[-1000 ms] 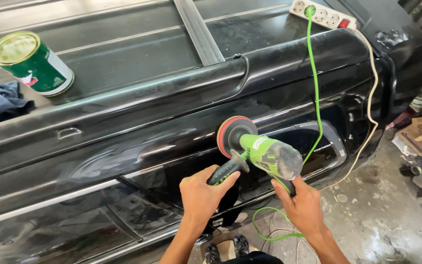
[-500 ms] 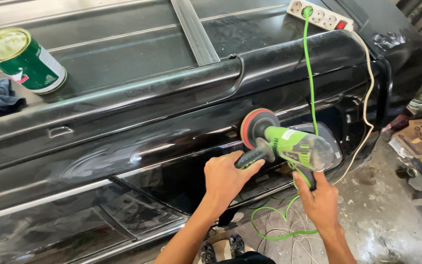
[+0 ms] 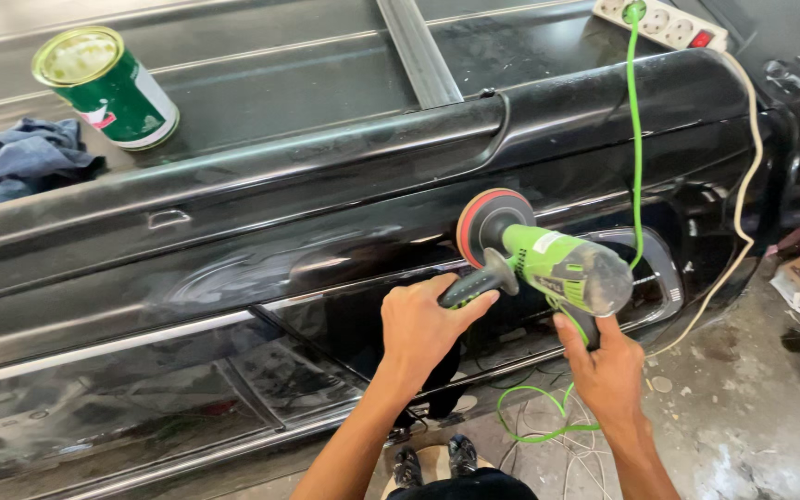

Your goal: The person applies a substance from a green can to the side of a black car and then uses a power polisher to buff the exterior surface.

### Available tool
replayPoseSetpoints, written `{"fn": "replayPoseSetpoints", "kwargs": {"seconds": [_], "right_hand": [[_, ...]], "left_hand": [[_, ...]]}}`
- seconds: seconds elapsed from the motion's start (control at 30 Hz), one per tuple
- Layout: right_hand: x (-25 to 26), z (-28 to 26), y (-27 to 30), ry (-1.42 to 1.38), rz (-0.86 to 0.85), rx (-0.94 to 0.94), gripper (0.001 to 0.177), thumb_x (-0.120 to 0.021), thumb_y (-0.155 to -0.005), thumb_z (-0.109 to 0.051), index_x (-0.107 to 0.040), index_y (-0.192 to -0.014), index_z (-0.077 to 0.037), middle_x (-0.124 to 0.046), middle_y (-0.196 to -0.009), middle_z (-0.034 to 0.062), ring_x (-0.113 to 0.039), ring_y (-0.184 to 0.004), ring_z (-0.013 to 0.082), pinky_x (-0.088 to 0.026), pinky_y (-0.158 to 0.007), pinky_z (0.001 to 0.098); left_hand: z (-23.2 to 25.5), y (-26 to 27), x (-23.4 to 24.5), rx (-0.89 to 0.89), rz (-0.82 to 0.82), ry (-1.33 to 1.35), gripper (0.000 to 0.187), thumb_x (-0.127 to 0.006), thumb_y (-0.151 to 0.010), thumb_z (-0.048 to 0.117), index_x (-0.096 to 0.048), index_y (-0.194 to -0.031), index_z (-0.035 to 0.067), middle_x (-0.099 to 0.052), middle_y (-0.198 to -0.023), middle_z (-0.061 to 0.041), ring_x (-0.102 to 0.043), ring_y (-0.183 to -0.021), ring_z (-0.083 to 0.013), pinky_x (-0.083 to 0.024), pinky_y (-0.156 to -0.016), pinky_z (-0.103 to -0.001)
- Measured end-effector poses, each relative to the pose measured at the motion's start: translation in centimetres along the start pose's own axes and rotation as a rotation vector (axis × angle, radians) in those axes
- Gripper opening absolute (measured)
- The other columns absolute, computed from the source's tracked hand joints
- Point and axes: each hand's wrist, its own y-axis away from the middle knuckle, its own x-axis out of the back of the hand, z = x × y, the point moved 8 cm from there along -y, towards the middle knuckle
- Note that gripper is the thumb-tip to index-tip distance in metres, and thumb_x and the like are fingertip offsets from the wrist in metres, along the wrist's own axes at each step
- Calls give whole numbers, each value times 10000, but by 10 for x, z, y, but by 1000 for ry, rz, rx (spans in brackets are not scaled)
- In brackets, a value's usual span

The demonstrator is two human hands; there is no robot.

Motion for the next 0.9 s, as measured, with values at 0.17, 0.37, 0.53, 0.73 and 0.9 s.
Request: {"fn": "replayPoseSetpoints", "kwargs": {"seconds": [0.17,0.37,0.53,0.73,0.9], "right_hand": [[-14,-37,9,-17,-15,158,384,-747,-929,-217,-673,-1278,-75,-742,-847,137,-633,-584,182,-509,-596,316],[-34,-58,15,-27,-102,76,370,-748,-915,-229,-689,-1249,-82,-752,-845,142,-644,-576,214,-520,-601,331],[-43,-81,21,-23,-91,193,366,-758,-911,-228,-691,-1234,-70,-752,-899,167,-711,-690,267,-535,-652,352],[-57,-100,31,-51,-115,284,354,-762,-907,-227,-690,-1215,-68,-754,-905,160,-727,-715,286,-539,-650,362],[-71,-116,40,-34,-143,313,367,-781,-882,-220,-686,-1201,-64,-749,-880,160,-717,-698,327,-537,-622,379]], "left_hand": [[-20,14,29,97,16,37,401,-835,-749,480,-798,-861,97,-691,-617,-102,-679,-538,-292,-523,-545,-365],[-38,24,58,148,67,52,405,-845,-738,460,-802,-884,84,-695,-621,-104,-679,-518,-256,-519,-531,-341],[-48,33,78,195,93,73,415,-856,-733,442,-803,-910,71,-707,-625,-100,-688,-512,-218,-520,-528,-320],[-61,45,99,237,107,82,401,-858,-736,426,-810,-905,66,-707,-614,-96,-679,-494,-193,-513,-519,-308],[-74,60,118,263,148,119,392,-872,-728,391,-804,-916,53,-721,-626,-78,-674,-485,-154,-513,-512,-284]]}}
